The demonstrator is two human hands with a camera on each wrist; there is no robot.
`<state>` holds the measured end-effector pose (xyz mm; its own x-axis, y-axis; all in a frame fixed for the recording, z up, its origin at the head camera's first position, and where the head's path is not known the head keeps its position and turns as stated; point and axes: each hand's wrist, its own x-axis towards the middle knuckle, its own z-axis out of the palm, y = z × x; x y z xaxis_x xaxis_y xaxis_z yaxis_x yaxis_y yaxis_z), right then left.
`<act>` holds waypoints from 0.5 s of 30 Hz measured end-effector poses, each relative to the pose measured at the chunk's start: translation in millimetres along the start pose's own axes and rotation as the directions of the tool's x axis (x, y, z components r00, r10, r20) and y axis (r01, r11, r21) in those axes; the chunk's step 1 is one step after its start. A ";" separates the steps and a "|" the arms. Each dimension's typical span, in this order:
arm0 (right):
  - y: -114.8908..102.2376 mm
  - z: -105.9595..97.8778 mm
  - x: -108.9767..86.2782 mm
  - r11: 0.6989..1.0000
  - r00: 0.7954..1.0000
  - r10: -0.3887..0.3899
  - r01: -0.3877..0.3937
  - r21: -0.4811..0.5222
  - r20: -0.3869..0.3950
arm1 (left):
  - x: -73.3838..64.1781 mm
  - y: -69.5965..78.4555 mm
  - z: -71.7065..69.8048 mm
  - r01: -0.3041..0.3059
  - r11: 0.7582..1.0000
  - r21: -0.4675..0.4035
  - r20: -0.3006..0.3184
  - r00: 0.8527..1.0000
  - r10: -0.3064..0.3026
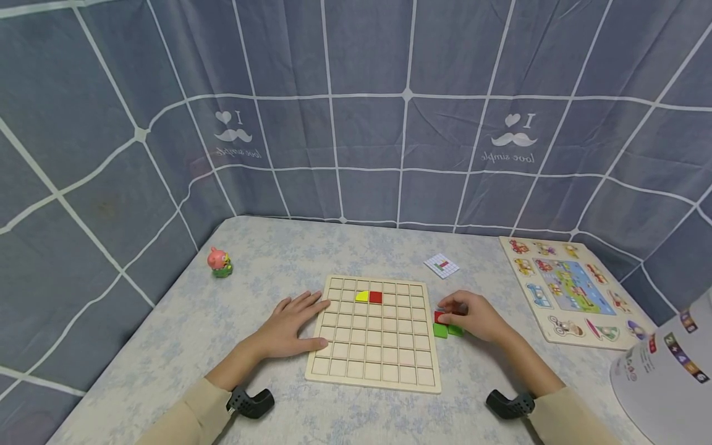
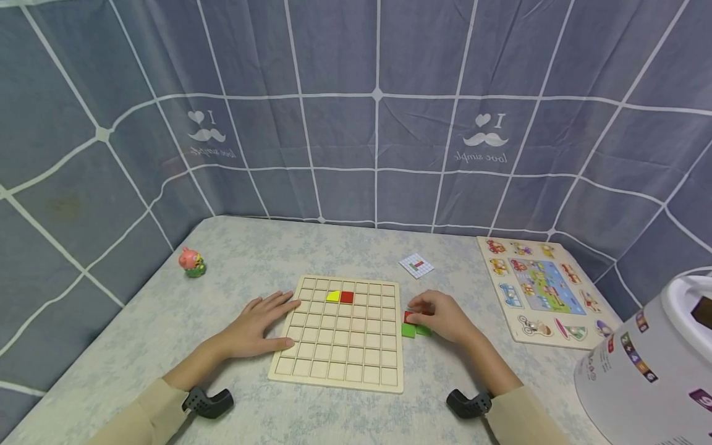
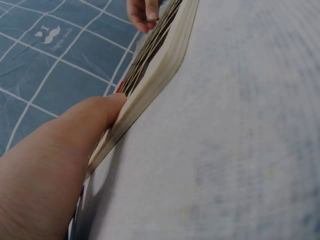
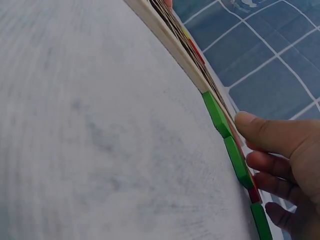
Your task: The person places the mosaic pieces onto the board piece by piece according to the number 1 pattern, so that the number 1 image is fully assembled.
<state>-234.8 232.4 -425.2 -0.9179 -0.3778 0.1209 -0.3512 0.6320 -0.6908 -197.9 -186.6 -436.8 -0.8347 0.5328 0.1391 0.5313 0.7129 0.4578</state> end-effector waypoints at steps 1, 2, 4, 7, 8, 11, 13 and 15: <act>0.8 0.1 -0.6 1.000 1.000 -0.006 0.006 -0.010 -0.002 | 0.0 0.1 0.0 0.000 1.000 0.001 0.000 1.000 0.000; 1.6 0.1 -1.1 1.000 1.000 -0.011 0.011 -0.016 -0.003 | -0.1 0.1 0.0 0.000 1.000 0.001 0.001 1.000 0.000; 3.2 0.1 -2.1 0.999 1.000 -0.023 0.023 -0.030 -0.008 | -0.3 0.4 -0.2 0.000 1.000 0.002 0.000 1.000 0.000; 4.5 -0.2 -3.1 0.998 0.999 -0.045 0.044 -0.042 -0.016 | -0.4 1.0 -0.5 0.000 1.000 0.001 0.000 1.000 0.000; 4.7 -0.3 -3.3 0.998 0.999 -0.050 0.050 -0.044 -0.017 | -0.3 1.3 -0.6 -0.001 1.000 0.000 0.001 1.000 0.001; 4.8 -0.7 -3.8 0.996 0.997 -0.069 0.068 -0.051 -0.022 | -0.4 2.0 -1.1 0.000 1.000 -0.001 0.002 1.000 0.000; 5.2 -0.9 -3.9 0.996 0.997 -0.072 0.070 -0.050 -0.025 | -0.3 2.0 -1.2 -0.001 1.000 -0.001 0.003 1.000 0.001; 5.7 -0.8 -4.0 0.997 0.997 -0.070 0.069 -0.045 -0.028 | -0.3 1.9 -1.3 -0.002 1.000 0.000 0.002 1.000 0.002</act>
<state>-233.4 238.1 -429.0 -0.8959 -0.4020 0.1892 -0.4215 0.6343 -0.6481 -196.8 -185.9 -434.8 -0.8331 0.5356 0.1381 0.5333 0.7118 0.4572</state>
